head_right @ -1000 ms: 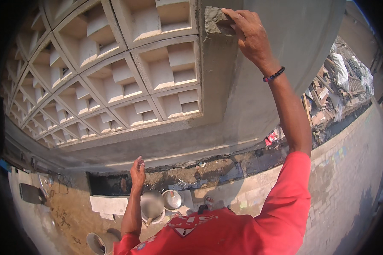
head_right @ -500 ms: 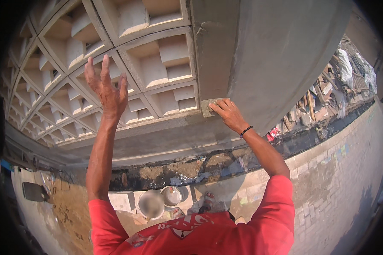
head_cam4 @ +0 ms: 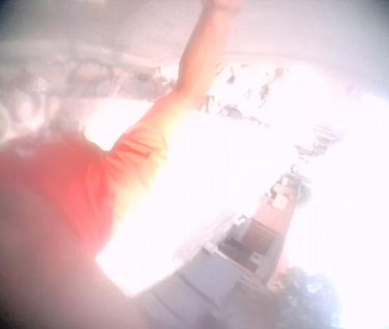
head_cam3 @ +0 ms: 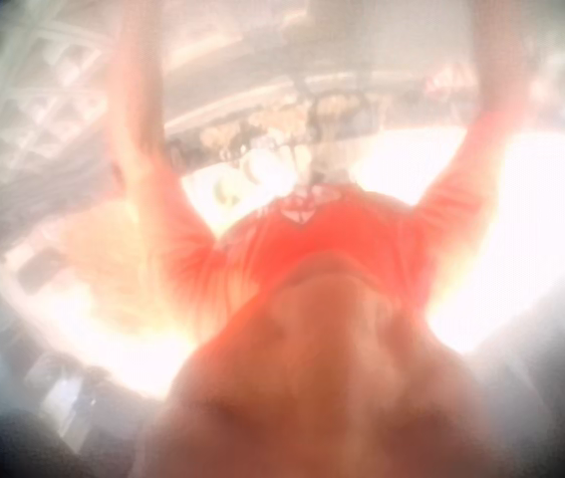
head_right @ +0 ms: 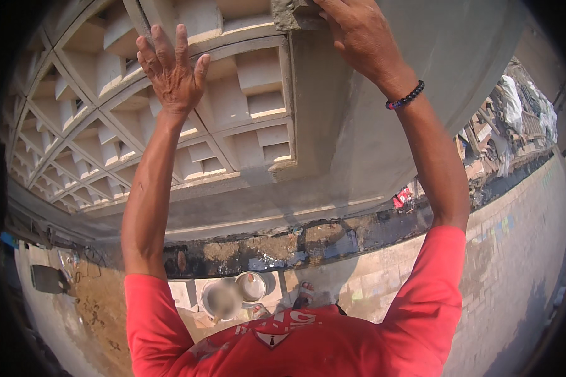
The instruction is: The person applies plaster to a ceiling using a trowel, smoothing the surface along the edges of a decorative grid. The person repeatedly scoops plaster from a bucket and spreads it across the ceiling area.
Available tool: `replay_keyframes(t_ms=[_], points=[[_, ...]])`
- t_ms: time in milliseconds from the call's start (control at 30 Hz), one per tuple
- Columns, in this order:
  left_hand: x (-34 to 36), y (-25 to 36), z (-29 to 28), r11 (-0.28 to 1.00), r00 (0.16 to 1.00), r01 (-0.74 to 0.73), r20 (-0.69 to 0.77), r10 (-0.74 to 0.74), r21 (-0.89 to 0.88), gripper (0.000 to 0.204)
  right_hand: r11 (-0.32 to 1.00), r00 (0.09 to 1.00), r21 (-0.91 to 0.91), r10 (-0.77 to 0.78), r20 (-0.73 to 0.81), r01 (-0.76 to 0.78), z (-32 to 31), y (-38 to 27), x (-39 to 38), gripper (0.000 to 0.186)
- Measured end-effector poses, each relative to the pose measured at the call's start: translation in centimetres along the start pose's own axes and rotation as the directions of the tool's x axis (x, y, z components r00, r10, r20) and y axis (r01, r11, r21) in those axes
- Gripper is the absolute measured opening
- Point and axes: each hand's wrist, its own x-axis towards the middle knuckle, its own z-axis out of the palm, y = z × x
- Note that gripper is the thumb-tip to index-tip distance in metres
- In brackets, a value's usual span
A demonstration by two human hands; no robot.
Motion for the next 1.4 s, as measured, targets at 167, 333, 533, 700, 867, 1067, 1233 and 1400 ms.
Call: replay_keyframes(t_ms=[167,333,533,700,867,1067,1233,1400], points=[[0.4,0.5,0.4,0.999,0.996,-0.026,-0.085,0.023,-0.037,0.071,0.998,0.998,-0.025,-0.058,0.037,0.059,4.8,-0.2,-7.9,0.05],[0.4,-0.1,0.8,0.996,0.988,-0.084,-0.132,0.08,-0.025,0.075,0.999,0.956,0.038,0.012,0.293,-0.025,9.0,-3.8,-18.8,0.05],[0.6,0.0,0.2,0.996,0.989,-0.091,-0.121,0.089,-0.014,0.075,0.977,0.908,0.123,0.109,0.404,-0.172,14.0,-7.5,-30.0,0.047],[0.9,0.5,0.4,0.996,0.988,-0.088,-0.128,0.084,-0.028,0.075,0.886,0.761,0.248,0.161,0.628,-0.392,16.1,-9.6,-36.8,0.047],[0.4,0.1,0.4,0.997,0.992,-0.073,-0.107,0.072,-0.013,0.075,0.122,0.527,0.548,0.506,0.683,-0.828,11.2,-8.9,-30.6,0.044],[0.4,0.0,0.6,0.998,0.993,-0.064,-0.104,0.06,-0.028,0.075,0.657,0.841,0.534,0.484,0.243,-0.533,6.9,-5.7,-22.0,0.044],[0.5,-0.1,0.9,0.998,0.992,-0.058,-0.115,0.054,-0.032,0.075,0.954,0.952,0.12,0.252,0.175,-0.275,12.2,-6.0,-24.6,0.048],[0.6,0.2,0.7,0.998,0.991,-0.05,-0.125,0.045,-0.033,0.075,0.93,0.873,0.178,0.217,0.438,-0.321,14.5,-9.3,-33.5,0.049]])
